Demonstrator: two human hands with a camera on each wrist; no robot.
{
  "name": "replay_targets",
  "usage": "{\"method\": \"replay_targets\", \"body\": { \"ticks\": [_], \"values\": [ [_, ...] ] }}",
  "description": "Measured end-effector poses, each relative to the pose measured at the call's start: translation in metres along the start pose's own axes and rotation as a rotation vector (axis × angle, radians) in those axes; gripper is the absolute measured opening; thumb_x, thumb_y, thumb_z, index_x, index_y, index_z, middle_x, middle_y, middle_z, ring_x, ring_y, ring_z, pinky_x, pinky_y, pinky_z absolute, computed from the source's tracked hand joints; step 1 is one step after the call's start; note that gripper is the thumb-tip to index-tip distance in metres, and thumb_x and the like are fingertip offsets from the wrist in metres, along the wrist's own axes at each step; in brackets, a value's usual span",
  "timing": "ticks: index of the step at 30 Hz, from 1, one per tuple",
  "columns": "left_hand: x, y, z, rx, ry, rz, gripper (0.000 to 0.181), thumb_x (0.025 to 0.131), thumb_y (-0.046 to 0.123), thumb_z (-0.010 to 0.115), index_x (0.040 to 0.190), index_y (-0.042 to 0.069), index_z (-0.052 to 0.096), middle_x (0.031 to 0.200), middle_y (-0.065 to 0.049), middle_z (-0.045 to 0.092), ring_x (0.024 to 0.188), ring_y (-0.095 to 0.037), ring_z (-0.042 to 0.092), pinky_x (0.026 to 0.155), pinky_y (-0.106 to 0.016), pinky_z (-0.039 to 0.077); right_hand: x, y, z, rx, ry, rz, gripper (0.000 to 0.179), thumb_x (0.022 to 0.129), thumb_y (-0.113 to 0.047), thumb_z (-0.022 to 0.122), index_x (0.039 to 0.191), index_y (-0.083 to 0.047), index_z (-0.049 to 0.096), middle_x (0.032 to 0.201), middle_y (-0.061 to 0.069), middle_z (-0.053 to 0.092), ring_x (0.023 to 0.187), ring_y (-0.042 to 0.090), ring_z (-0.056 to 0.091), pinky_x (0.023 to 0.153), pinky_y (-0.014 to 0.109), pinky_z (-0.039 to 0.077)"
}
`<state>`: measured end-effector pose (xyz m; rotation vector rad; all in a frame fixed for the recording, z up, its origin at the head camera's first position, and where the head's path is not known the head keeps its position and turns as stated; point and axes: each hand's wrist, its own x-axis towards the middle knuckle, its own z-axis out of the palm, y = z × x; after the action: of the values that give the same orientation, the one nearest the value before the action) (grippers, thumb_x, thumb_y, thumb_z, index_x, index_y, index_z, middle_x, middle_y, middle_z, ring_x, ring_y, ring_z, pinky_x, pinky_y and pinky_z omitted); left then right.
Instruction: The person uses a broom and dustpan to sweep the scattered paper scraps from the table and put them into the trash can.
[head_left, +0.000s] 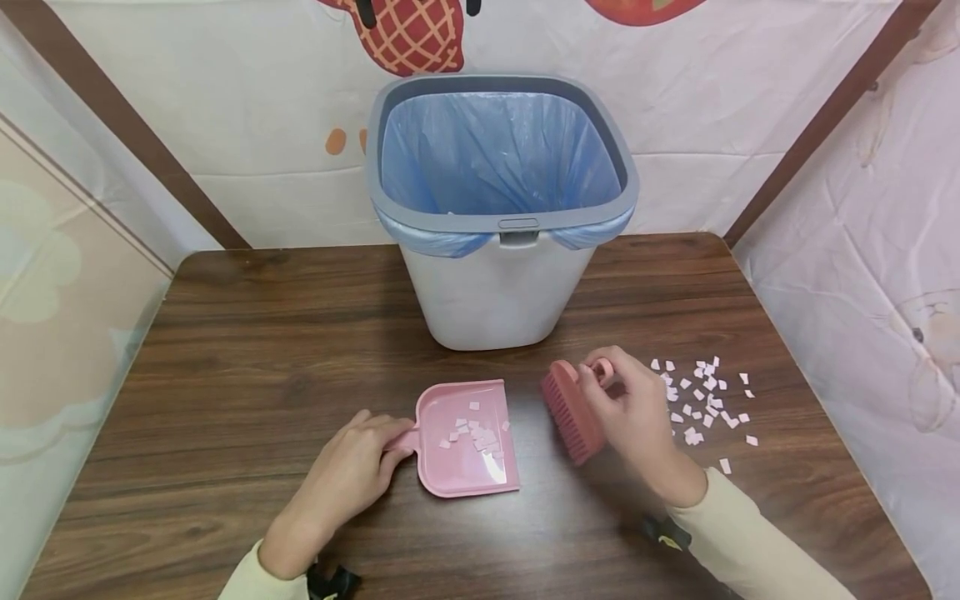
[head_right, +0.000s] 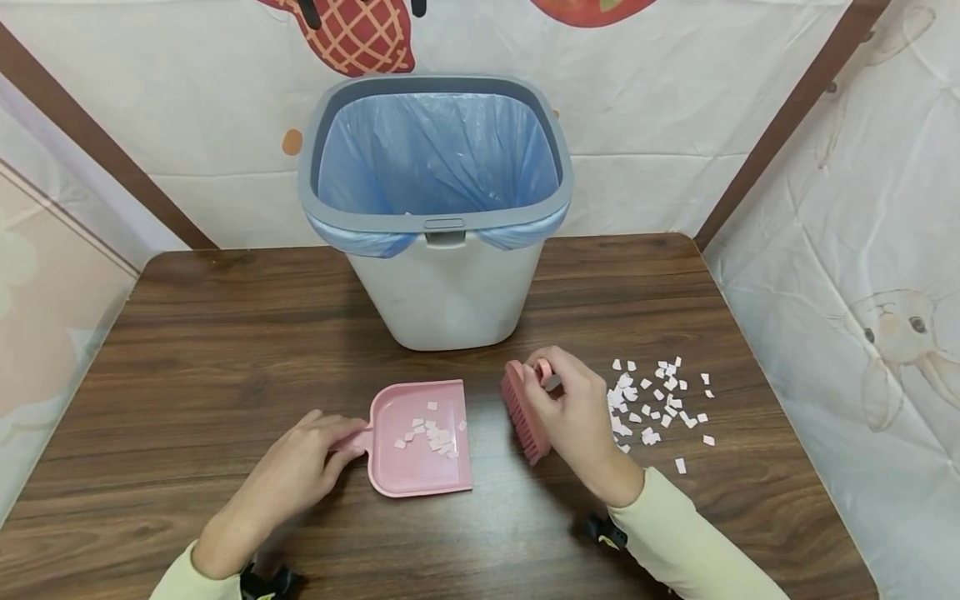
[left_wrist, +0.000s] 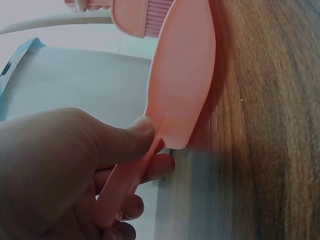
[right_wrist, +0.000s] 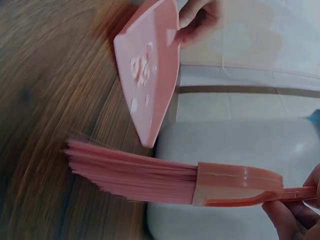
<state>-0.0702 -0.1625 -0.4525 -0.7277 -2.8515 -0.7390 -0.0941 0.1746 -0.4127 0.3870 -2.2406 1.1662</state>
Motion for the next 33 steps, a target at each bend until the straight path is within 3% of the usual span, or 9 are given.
{"method": "replay_targets", "body": {
  "ticks": [9, 14, 20, 29, 33],
  "values": [
    [-0.001, -0.001, 0.000, 0.007, 0.007, 0.001, 0.024, 0.086, 0.007, 0.080, 0.109, 0.003, 0.076, 0.101, -0.007, 0.075, 0.095, -0.021, 0.070, 0.105, -0.053, 0.046, -0.005, 0.014, -0.032, -0.077, 0.044, 0.069, 0.009, 0.086, 0.005, 0.070, 0.090, -0.003, 0.070, 0.076, 0.000, 0.063, 0.068, -0.001, 0.054, 0.056, 0.010, 0.048],
    [-0.003, -0.001, 0.000, 0.003, 0.009, -0.006, 0.025, 0.086, 0.004, 0.080, 0.110, 0.003, 0.076, 0.102, -0.006, 0.075, 0.095, -0.020, 0.069, 0.105, -0.053, 0.046, -0.005, 0.020, -0.043, -0.124, 0.067, 0.067, 0.009, 0.086, 0.006, 0.069, 0.090, -0.002, 0.069, 0.074, 0.003, 0.064, 0.067, -0.004, 0.053, 0.054, 0.009, 0.045],
    [-0.001, -0.002, 0.001, 0.015, 0.029, 0.015, 0.024, 0.086, 0.007, 0.081, 0.109, 0.003, 0.076, 0.099, -0.005, 0.075, 0.088, -0.020, 0.065, 0.092, -0.044, 0.050, -0.004, 0.025, -0.056, -0.184, 0.094, 0.086, 0.009, 0.087, 0.007, 0.069, 0.091, -0.001, 0.069, 0.075, 0.005, 0.066, 0.069, -0.008, 0.054, 0.057, 0.005, 0.044],
    [-0.002, -0.002, 0.002, 0.011, 0.026, -0.001, 0.024, 0.087, 0.010, 0.081, 0.110, 0.005, 0.076, 0.102, -0.003, 0.075, 0.088, -0.018, 0.062, 0.085, -0.039, 0.051, -0.004, 0.033, -0.068, -0.212, 0.118, 0.116, 0.007, 0.088, 0.006, 0.072, 0.092, 0.000, 0.070, 0.074, 0.005, 0.065, 0.067, -0.008, 0.052, 0.061, 0.002, 0.043],
    [-0.003, -0.003, 0.004, 0.007, 0.026, 0.002, 0.026, 0.087, 0.010, 0.080, 0.112, 0.005, 0.075, 0.102, -0.002, 0.075, 0.088, -0.017, 0.061, 0.088, -0.039, 0.050, -0.004, 0.034, -0.068, -0.205, 0.102, 0.118, 0.007, 0.089, 0.006, 0.071, 0.092, 0.000, 0.070, 0.075, 0.004, 0.065, 0.067, -0.007, 0.051, 0.060, 0.003, 0.043]
  ]
}}
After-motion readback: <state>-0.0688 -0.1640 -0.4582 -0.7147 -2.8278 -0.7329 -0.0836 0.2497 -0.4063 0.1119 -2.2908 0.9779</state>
